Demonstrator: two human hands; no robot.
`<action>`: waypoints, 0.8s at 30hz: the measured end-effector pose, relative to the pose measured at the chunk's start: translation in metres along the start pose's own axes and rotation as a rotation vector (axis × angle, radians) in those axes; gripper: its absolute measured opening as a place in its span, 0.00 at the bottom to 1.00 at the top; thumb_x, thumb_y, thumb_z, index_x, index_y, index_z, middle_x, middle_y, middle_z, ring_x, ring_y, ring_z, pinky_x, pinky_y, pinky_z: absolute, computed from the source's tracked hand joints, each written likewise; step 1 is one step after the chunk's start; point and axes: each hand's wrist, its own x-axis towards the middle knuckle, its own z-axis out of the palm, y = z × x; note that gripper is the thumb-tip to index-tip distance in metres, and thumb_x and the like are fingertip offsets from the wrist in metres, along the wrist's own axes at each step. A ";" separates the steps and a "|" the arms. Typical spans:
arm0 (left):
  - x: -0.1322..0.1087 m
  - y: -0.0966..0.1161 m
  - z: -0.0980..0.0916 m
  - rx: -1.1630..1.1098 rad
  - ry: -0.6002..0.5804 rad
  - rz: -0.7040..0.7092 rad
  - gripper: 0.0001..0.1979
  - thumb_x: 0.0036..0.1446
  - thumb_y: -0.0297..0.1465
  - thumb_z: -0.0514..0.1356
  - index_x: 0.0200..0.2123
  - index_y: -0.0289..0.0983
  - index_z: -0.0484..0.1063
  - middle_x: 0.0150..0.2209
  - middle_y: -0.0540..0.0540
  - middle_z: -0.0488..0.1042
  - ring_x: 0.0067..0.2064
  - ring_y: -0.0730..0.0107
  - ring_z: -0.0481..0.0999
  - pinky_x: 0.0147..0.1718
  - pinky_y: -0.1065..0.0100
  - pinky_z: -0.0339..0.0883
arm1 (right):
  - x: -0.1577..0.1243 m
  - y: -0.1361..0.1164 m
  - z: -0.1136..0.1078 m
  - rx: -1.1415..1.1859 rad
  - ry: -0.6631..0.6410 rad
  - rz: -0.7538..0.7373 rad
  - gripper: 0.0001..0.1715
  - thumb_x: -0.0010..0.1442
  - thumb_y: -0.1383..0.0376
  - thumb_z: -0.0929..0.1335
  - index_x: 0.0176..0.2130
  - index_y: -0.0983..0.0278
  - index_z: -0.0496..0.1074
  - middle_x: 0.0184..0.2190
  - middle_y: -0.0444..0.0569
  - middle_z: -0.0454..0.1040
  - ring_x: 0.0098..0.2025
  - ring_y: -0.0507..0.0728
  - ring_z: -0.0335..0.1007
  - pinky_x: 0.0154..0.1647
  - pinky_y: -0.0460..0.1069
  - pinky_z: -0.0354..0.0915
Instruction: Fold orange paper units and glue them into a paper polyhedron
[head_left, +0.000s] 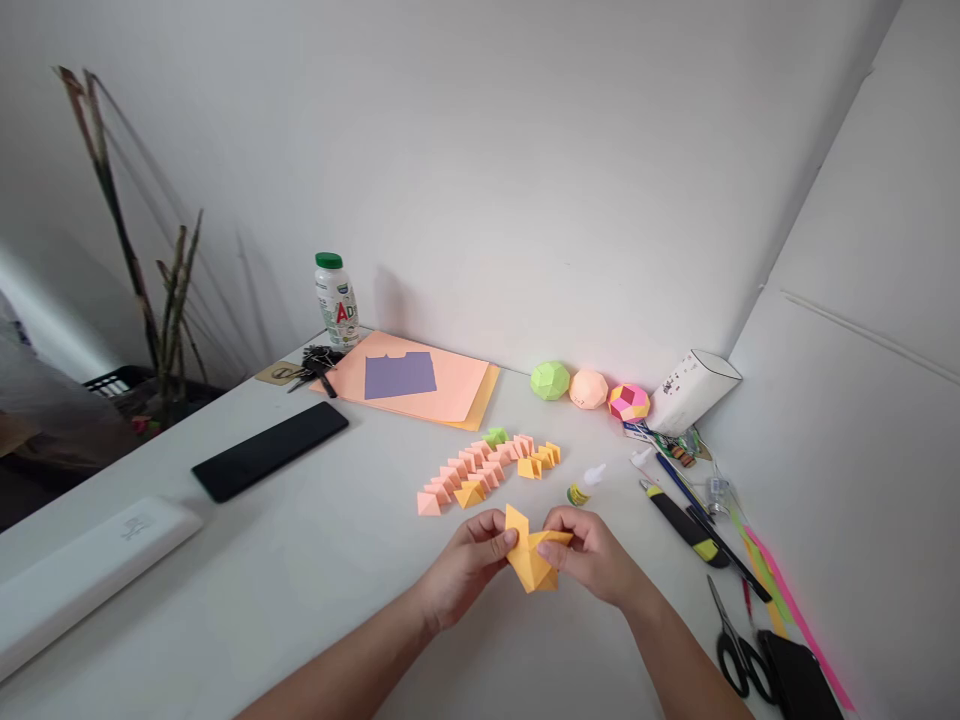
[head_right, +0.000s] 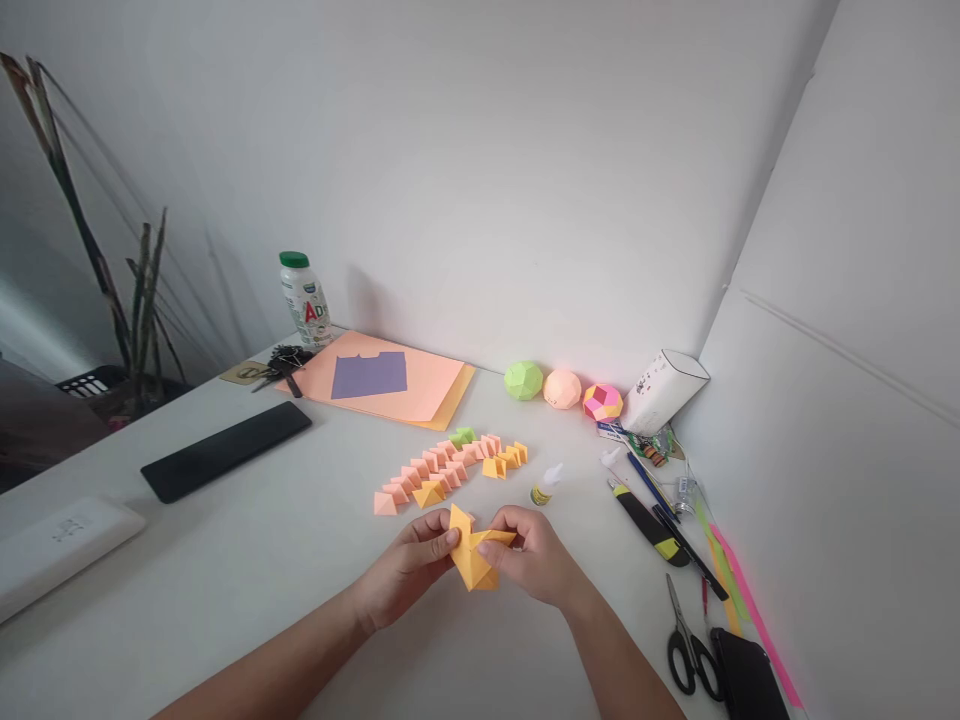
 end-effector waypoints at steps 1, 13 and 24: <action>0.000 0.000 0.000 -0.005 0.007 -0.001 0.08 0.49 0.34 0.64 0.24 0.35 0.71 0.31 0.47 0.72 0.35 0.68 0.70 0.39 0.65 0.61 | 0.000 0.000 0.000 0.012 0.006 -0.001 0.15 0.53 0.59 0.68 0.24 0.63 0.60 0.23 0.40 0.59 0.25 0.50 0.54 0.26 0.45 0.54; 0.001 -0.001 0.001 -0.034 0.023 0.001 0.09 0.49 0.34 0.65 0.24 0.35 0.71 0.31 0.46 0.73 0.34 0.68 0.70 0.38 0.65 0.62 | -0.001 0.000 0.004 0.055 0.052 0.005 0.14 0.53 0.60 0.68 0.24 0.63 0.62 0.22 0.40 0.58 0.24 0.50 0.53 0.25 0.45 0.53; 0.000 0.002 0.002 0.012 0.010 0.009 0.09 0.49 0.36 0.65 0.26 0.36 0.73 0.30 0.46 0.74 0.34 0.66 0.71 0.38 0.63 0.62 | -0.001 -0.002 0.005 0.131 0.055 0.062 0.15 0.51 0.57 0.70 0.24 0.64 0.63 0.22 0.40 0.60 0.24 0.50 0.56 0.25 0.45 0.56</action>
